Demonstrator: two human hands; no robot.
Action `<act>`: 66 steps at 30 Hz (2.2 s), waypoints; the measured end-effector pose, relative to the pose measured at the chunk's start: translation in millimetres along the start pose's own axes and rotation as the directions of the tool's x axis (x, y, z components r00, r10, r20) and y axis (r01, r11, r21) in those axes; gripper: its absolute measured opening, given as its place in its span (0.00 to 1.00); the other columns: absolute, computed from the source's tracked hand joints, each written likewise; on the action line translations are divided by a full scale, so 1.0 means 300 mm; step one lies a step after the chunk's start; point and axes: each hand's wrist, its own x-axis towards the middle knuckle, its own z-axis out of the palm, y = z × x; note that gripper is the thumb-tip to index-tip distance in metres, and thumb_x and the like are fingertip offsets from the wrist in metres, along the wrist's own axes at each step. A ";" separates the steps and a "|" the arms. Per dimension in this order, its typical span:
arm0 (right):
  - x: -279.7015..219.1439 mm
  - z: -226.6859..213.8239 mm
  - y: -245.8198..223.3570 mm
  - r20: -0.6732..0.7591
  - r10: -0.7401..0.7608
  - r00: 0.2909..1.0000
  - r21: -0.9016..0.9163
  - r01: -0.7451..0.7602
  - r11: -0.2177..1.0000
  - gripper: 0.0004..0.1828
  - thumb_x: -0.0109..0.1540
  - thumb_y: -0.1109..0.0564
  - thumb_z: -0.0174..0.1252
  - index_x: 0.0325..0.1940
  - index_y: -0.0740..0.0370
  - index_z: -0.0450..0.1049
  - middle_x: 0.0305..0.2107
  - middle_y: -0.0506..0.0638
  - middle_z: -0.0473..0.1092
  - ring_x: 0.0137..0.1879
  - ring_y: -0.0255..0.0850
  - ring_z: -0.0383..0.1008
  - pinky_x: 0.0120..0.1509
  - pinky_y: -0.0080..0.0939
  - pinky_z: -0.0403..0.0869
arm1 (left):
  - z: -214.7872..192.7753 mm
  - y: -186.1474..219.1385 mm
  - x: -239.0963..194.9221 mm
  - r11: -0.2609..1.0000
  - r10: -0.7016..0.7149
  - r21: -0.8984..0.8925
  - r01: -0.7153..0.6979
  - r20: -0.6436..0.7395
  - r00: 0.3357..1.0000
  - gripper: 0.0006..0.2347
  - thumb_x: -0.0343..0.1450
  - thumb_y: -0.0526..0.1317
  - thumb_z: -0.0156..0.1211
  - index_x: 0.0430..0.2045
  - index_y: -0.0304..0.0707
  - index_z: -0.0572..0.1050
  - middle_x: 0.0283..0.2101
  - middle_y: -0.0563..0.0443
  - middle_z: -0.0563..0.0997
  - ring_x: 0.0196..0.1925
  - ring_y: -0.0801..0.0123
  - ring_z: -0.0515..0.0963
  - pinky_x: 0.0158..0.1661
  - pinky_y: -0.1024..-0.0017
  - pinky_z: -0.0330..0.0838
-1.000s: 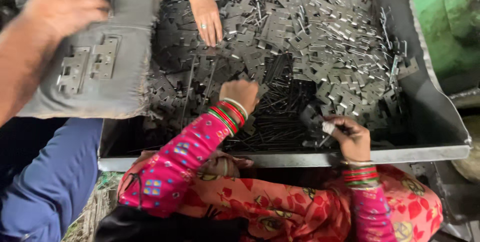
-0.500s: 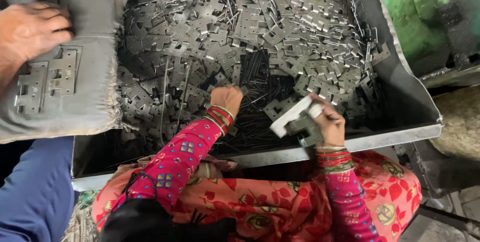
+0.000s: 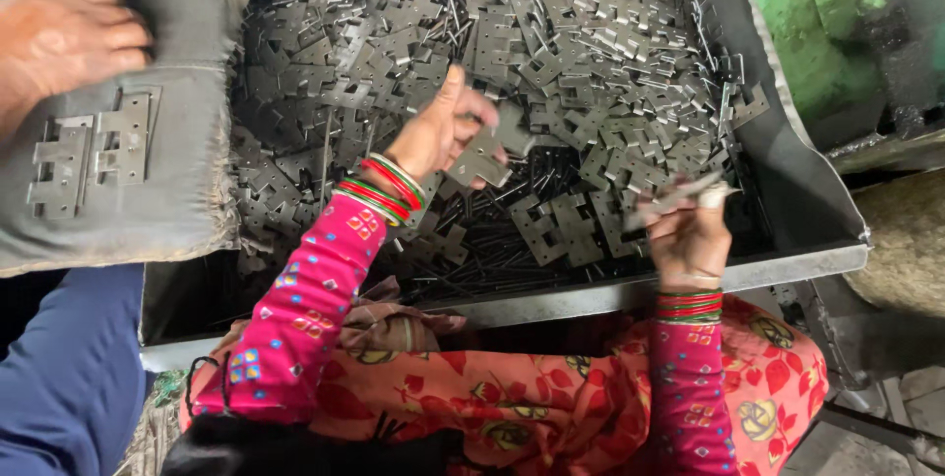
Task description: The person sorts metal hinges and pins by hand from a large bin, picking up individual components and placing them onto a cloth-covered surface.
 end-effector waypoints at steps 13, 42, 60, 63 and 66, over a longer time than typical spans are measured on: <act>-0.047 0.226 0.459 0.195 0.609 0.769 -0.916 0.366 -0.168 0.14 0.57 0.49 0.67 0.42 0.58 0.79 0.37 0.54 0.75 0.45 0.51 0.78 0.49 0.49 0.76 | 0.023 -0.132 0.020 0.883 0.377 0.340 -0.324 -0.099 0.921 0.05 0.72 0.35 0.62 0.38 0.35 0.79 0.26 0.52 0.83 0.24 0.75 0.80 0.24 0.73 0.74; -0.044 0.115 0.296 -0.082 0.442 0.893 -0.612 -0.395 0.685 0.24 0.61 0.44 0.57 0.59 0.52 0.70 0.45 0.50 0.76 0.52 0.49 0.78 0.53 0.57 0.79 | 0.235 -0.380 0.006 0.472 0.463 0.866 -0.164 -0.085 0.882 0.12 0.67 0.37 0.58 0.42 0.32 0.71 0.33 0.30 0.82 0.39 0.37 0.81 0.43 0.48 0.76; 0.045 -0.095 0.260 0.220 0.007 0.975 -0.680 0.148 0.718 0.28 0.61 0.47 0.66 0.57 0.68 0.70 0.53 0.62 0.72 0.60 0.50 0.73 0.69 0.51 0.70 | 0.087 -0.055 -0.153 -0.018 0.671 1.000 0.025 -0.006 0.742 0.13 0.63 0.32 0.62 0.41 0.33 0.73 0.30 0.39 0.83 0.32 0.46 0.84 0.33 0.54 0.78; 0.033 -0.036 0.292 0.147 0.358 0.922 -0.792 -0.107 0.601 0.31 0.59 0.47 0.65 0.62 0.64 0.70 0.45 0.65 0.74 0.47 0.56 0.73 0.54 0.58 0.73 | 0.018 0.001 -0.175 -0.042 0.693 0.987 0.153 -0.082 0.717 0.13 0.63 0.33 0.63 0.40 0.35 0.75 0.30 0.40 0.84 0.32 0.47 0.85 0.32 0.55 0.78; 0.015 0.055 0.343 0.077 0.568 0.819 -0.851 -0.243 0.466 0.34 0.57 0.47 0.65 0.64 0.62 0.70 0.39 0.66 0.75 0.39 0.60 0.74 0.44 0.62 0.74 | -0.093 0.047 -0.190 -0.039 0.703 0.926 0.375 -0.241 0.669 0.08 0.62 0.37 0.66 0.33 0.40 0.79 0.30 0.41 0.84 0.34 0.49 0.85 0.34 0.57 0.79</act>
